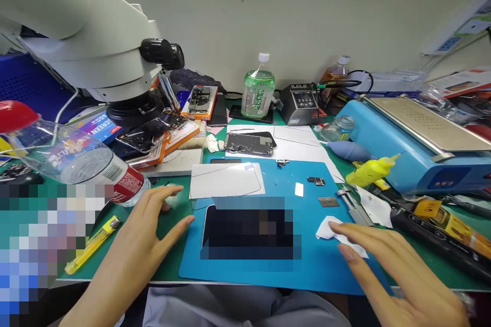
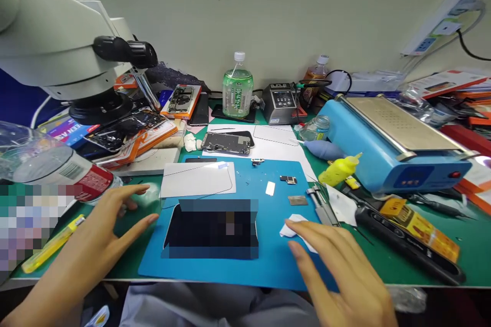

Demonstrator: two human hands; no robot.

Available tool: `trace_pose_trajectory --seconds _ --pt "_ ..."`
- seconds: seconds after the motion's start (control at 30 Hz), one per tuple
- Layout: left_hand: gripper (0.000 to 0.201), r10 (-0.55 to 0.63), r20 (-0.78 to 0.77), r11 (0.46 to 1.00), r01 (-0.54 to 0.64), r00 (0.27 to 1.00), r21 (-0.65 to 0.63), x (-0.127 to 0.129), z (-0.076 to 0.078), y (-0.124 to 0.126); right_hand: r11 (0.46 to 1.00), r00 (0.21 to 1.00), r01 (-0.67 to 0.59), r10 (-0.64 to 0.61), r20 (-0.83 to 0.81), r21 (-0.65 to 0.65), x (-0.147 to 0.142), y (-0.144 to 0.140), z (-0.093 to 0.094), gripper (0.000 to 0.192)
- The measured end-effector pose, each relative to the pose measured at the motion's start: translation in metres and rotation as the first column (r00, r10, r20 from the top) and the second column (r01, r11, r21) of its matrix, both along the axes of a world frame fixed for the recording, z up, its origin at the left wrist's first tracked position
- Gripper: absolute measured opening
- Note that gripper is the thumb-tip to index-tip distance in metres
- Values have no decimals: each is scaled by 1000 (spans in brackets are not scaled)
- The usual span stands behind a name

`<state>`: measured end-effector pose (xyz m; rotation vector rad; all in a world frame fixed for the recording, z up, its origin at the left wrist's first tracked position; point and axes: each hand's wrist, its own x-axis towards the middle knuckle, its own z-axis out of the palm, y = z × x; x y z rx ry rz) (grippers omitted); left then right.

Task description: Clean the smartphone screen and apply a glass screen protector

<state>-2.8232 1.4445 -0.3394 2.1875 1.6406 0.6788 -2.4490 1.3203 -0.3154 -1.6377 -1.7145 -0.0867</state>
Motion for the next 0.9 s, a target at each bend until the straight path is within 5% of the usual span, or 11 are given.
trace_pose_trajectory --seconds 0.13,0.37,0.57,0.9 --pt "53 14 -30 996 -17 999 -90 7 3 8 989 985 -117 127 118 -88 -26 59 16 32" --pt "70 -59 -67 995 54 996 -79 22 4 18 835 861 -377 475 180 -400 -60 163 26 37" --pt "72 -51 -28 999 51 998 -8 25 2 18 821 850 -365 486 203 -439 -70 176 23 31" --pt "52 -54 -4 996 54 999 -71 28 15 19 814 859 -375 485 164 -444 -70 175 23 36"
